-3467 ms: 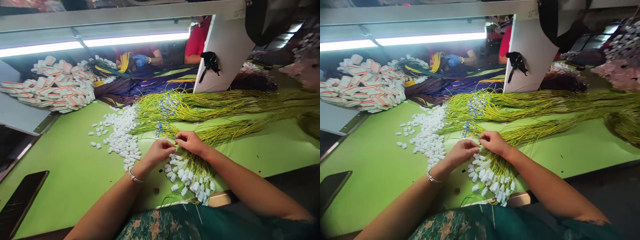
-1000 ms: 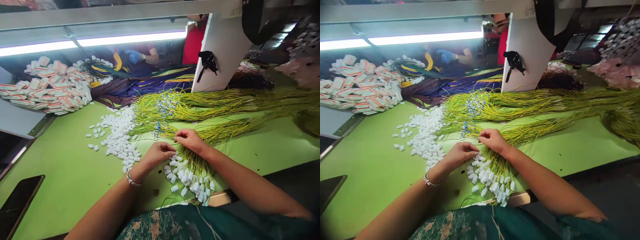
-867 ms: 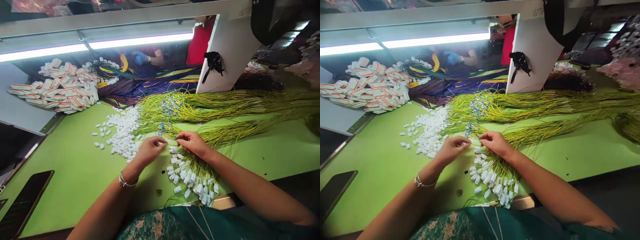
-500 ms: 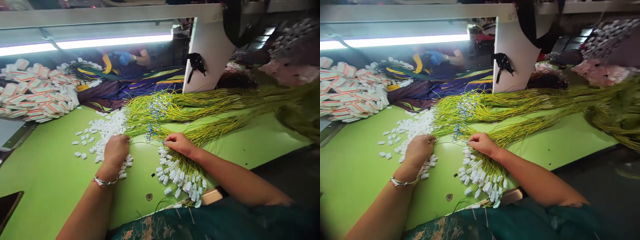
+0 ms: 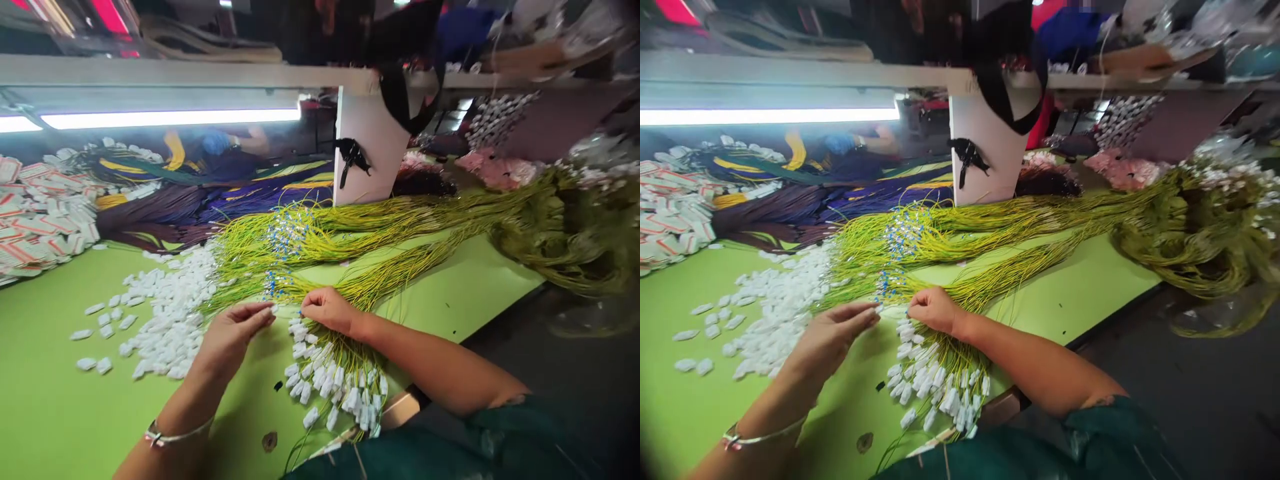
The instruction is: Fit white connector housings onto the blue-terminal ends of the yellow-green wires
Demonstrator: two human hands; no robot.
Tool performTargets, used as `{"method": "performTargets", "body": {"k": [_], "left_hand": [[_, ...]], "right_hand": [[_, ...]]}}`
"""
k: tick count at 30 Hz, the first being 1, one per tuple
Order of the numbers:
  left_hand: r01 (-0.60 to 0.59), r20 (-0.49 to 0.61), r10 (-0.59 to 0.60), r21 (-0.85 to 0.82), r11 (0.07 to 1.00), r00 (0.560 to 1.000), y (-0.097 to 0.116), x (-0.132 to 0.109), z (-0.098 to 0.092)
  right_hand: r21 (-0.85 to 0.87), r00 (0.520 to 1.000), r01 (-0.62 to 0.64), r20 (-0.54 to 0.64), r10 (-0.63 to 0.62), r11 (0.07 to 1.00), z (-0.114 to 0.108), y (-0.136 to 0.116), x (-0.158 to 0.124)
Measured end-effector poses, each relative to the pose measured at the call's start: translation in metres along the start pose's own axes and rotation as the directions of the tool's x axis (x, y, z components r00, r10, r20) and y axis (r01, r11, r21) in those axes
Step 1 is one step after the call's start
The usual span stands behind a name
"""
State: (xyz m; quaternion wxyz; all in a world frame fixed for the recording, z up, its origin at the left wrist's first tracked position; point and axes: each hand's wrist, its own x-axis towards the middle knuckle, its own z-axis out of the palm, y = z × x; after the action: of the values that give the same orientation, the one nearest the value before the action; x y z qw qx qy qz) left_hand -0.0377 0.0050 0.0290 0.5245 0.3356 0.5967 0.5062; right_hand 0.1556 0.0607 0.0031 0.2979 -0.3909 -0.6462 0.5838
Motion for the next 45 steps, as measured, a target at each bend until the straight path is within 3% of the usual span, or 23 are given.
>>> {"method": "performTargets", "body": {"k": [3,8,14,18,22,33,36,38,41,45], "left_hand": [[0.131,0.091,-0.116,-0.177,0.975,0.989,-0.014,0.003,0.011],[0.198,0.169,-0.164,-0.208,0.958,0.972,-0.021,0.002,0.013],[0.183,0.072,-0.170,-0.265,0.947,0.983,-0.021,0.006,0.013],[0.137,0.190,-0.081,-0.302,0.944,0.978,-0.023,0.002,0.017],[0.149,0.175,-0.097,-0.314,0.937,0.980,-0.026,0.003,0.018],[0.056,0.203,-0.007,-0.239,0.969,0.979,-0.029,0.003,0.015],[-0.063,0.209,0.059,0.014,0.998,0.976,-0.025,0.001,0.015],[-0.101,0.192,0.058,0.219,0.971,0.980,-0.025,0.001,0.014],[0.007,0.136,-0.047,0.281,0.960,0.990,-0.033,0.009,0.014],[0.111,0.152,-0.126,0.098,0.989,0.980,-0.041,0.015,0.019]], "right_hand": [[-0.060,1.000,-0.020,0.009,0.021,0.998,0.001,-0.002,-0.001],[-0.151,1.000,0.007,0.004,-0.006,0.989,0.003,0.004,0.001],[-0.068,0.999,0.006,0.046,-0.003,0.998,0.000,0.004,0.002],[-0.078,1.000,0.011,0.007,-0.011,0.997,-0.001,0.000,-0.001],[-0.056,1.000,0.012,0.028,-0.011,0.998,-0.001,0.002,0.000],[-0.119,0.996,-0.043,0.072,0.052,0.992,-0.002,-0.005,-0.001],[-0.195,0.994,-0.052,0.084,0.069,0.979,-0.002,-0.006,-0.002],[-0.247,0.990,0.007,0.140,0.028,0.969,-0.002,-0.003,-0.002],[-0.288,0.985,0.107,0.160,-0.063,0.952,-0.005,0.009,0.002],[-0.196,0.995,-0.010,0.098,0.030,0.981,-0.008,0.017,0.004]]}}
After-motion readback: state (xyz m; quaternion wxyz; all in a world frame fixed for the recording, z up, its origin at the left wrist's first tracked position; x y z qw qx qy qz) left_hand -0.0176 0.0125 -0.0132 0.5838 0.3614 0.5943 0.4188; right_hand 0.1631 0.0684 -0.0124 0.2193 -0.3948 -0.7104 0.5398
